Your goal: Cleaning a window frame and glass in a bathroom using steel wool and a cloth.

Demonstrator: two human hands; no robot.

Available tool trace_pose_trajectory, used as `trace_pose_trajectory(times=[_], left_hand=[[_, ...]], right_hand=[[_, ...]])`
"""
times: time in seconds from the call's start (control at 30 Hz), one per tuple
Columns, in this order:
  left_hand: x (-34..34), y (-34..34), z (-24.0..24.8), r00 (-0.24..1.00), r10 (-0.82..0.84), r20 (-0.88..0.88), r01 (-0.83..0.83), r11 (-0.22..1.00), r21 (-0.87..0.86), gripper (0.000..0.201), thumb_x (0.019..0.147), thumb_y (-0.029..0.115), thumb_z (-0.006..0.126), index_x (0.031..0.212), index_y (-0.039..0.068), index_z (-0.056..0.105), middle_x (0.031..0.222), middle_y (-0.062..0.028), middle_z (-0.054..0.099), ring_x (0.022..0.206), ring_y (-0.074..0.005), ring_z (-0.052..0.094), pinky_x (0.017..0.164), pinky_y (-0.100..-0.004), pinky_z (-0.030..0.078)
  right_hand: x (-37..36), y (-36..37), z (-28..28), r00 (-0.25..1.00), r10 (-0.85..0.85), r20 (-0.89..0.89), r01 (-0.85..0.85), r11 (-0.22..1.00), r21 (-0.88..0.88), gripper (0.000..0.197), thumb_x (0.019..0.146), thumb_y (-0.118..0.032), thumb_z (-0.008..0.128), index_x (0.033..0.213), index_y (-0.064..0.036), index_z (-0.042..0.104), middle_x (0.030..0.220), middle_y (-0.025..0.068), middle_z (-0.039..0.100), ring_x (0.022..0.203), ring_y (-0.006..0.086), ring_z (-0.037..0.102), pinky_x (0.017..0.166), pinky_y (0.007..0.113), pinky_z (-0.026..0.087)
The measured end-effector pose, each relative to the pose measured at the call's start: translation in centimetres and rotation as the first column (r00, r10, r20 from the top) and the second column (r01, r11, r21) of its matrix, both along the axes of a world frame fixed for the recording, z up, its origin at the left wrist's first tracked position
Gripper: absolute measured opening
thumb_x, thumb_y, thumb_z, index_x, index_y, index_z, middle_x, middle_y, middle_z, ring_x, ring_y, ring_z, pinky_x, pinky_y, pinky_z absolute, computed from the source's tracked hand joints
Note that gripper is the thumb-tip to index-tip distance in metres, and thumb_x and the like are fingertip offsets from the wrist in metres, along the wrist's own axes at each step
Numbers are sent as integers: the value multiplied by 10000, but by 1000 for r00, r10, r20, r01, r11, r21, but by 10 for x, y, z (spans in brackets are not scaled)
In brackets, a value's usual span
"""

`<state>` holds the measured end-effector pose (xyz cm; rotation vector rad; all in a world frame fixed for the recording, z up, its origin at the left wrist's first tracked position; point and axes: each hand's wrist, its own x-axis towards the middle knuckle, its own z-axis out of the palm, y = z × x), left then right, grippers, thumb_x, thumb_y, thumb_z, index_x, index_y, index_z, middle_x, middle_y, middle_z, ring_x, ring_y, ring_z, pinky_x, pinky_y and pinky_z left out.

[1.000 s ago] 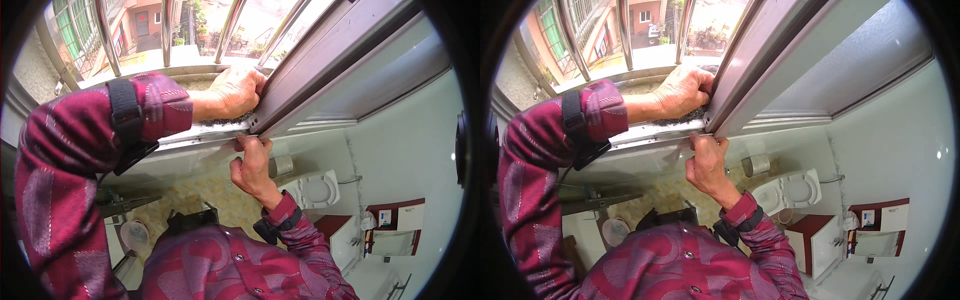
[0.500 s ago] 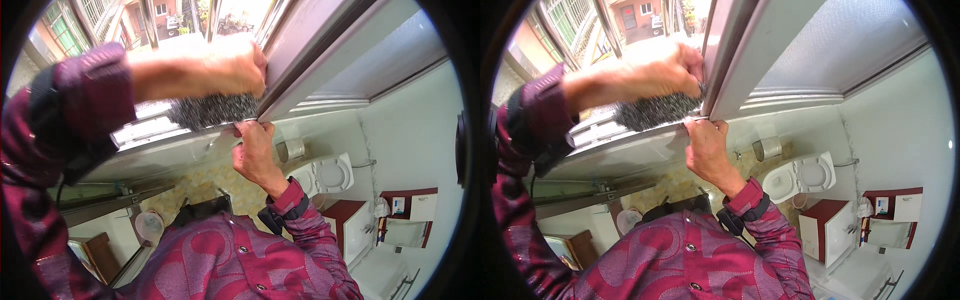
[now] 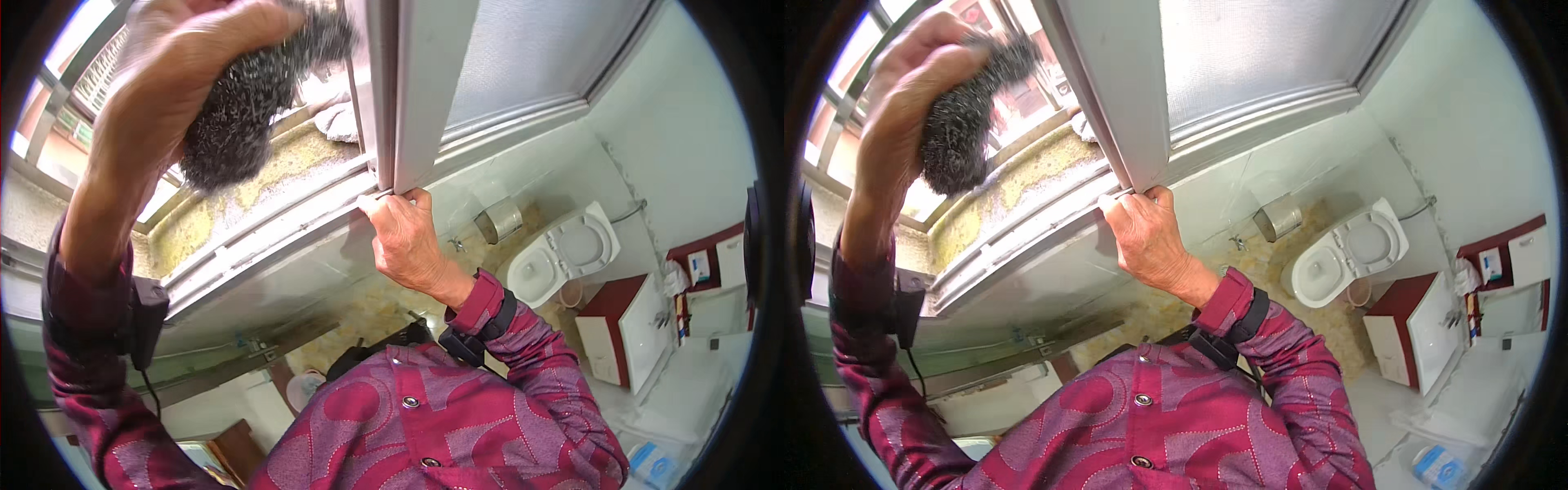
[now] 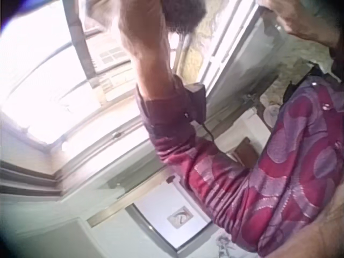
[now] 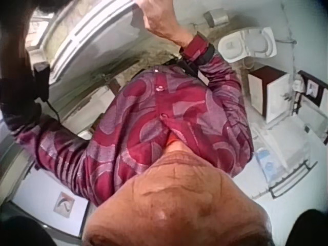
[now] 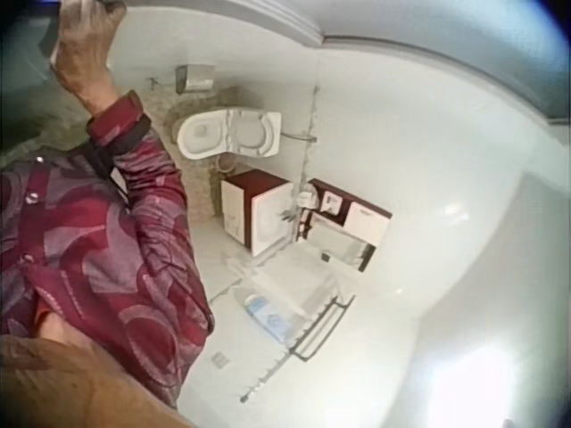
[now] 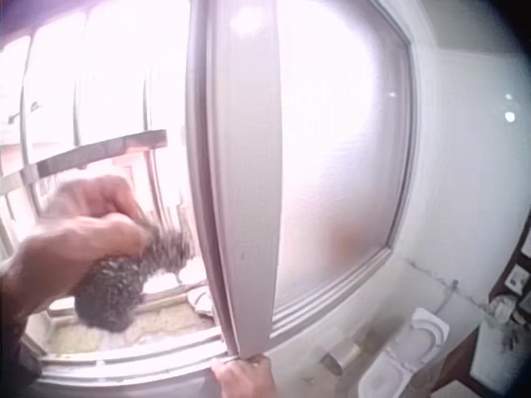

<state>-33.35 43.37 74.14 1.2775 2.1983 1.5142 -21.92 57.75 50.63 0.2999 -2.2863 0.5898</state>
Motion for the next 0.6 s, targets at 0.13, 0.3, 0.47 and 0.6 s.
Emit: trace_pose_trajectory(times=[0.13,0.3,0.47,0.6], left_hand=[[8,28,-35,972,12,-236,82,920,383,119,790,37,656,878,15,579,878,-64,633,693,-89,599,593,-203,502],[25,39,-71,669,120,-734,9,985,169,130,691,1,624,781,22,532,728,-109,568,646,-235,543,586,-332,456],[-17,7,-111,697,36,-716,-120,991,-67,70,726,23,492,775,11,541,680,-168,559,656,-346,573,624,-423,476],[-37,-30,-24,807,465,-364,-486,873,36,160,841,121,526,881,-25,577,744,-50,585,635,-96,561,561,-225,462]], right_hand=[[1,-5,2,1000,-2,-21,2,1000,-19,353,639,38,556,980,-45,515,741,71,463,710,243,506,735,398,325],[5,-8,4,999,-29,-18,28,999,-29,325,646,43,548,953,-54,507,756,68,490,723,250,517,729,407,331],[10,-6,5,999,-1,50,3,1000,-31,368,660,51,527,1009,-60,492,786,64,527,762,251,545,748,409,339],[8,-17,18,996,-13,87,11,1000,19,394,648,45,542,1024,-56,484,816,81,546,797,260,555,760,416,342]])
